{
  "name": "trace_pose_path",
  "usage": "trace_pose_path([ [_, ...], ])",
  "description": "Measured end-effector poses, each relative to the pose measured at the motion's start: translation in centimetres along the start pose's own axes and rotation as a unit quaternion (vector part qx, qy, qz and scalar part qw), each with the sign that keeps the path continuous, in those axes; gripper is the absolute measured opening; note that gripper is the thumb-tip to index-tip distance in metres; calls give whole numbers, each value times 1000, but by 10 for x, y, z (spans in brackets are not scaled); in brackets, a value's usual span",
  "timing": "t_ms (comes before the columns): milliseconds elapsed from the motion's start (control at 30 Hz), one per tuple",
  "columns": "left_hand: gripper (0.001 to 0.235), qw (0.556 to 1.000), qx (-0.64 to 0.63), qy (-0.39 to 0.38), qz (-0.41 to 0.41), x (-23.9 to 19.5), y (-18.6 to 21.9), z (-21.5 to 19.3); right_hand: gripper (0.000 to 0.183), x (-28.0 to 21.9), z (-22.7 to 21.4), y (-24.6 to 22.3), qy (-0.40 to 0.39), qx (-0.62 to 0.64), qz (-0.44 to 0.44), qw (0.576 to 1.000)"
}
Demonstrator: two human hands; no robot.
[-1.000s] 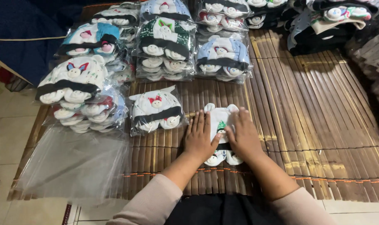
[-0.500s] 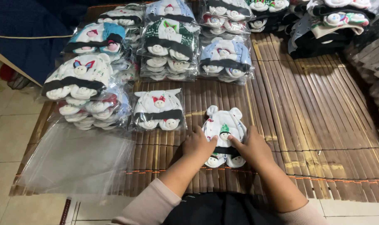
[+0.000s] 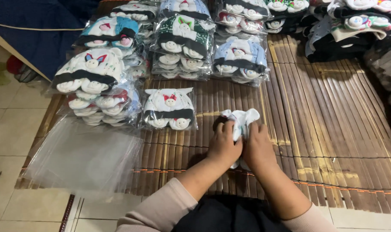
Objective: Packaging small fabric items into individual plastic bags
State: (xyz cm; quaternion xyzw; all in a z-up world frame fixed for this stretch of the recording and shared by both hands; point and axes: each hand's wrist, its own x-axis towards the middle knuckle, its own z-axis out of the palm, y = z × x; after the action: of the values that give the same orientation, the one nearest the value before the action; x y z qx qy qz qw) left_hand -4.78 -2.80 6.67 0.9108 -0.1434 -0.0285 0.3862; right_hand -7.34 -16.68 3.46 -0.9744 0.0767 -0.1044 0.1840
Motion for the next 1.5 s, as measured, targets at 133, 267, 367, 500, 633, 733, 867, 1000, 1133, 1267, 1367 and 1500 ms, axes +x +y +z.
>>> trace_pose_path([
  [133, 44, 995, -102, 12, 2, -4, -5, -7, 74, -10, -32, -38, 33, 74, -71, 994],
  [267, 53, 956, -282, -71, -21, -10, -14, -24, 71, -20, -18, -34, 54, -9, -128, 990],
  [367, 70, 917, -382, -109, -14, -12, -43, -13, 55, -22, 2, -21, 84, -18, -102, 991],
  [500, 49, 949, -298, 41, 91, -29, -80, -21, 50, -24, 6, -13, 82, 33, -129, 988],
  [633, 42, 955, 43, 217, 196, -48, -143, -109, 43, -20, 1, -1, 97, 89, -129, 983],
  [733, 33, 887, 323, 319, 82, -89, -171, -179, 39, -23, -17, -6, 94, 170, -139, 971],
  [867, 85, 879, 386, 128, -248, -132, -257, -203, 38, -24, -21, -2, 57, 168, -86, 980],
  [1000, 77, 889, 383, 115, -222, -150, -276, -199, 35, -22, -22, -1, 84, 156, -106, 978],
  [1133, 56, 874, 409, 169, -203, -150, -252, -197, 35, -26, -26, 1, 66, 144, -87, 983],
  [1267, 54, 890, 321, 99, -307, -143, -201, -226, 35, -25, -34, 7, 34, 167, -48, 984],
  [1367, 52, 899, 242, 49, -362, -143, -149, -250, 34, -26, -43, 14, 6, 197, -8, 980],
  [1500, 50, 925, 113, 76, -354, -147, -105, -275, 32, -28, -65, 12, -20, 224, 53, 973],
])
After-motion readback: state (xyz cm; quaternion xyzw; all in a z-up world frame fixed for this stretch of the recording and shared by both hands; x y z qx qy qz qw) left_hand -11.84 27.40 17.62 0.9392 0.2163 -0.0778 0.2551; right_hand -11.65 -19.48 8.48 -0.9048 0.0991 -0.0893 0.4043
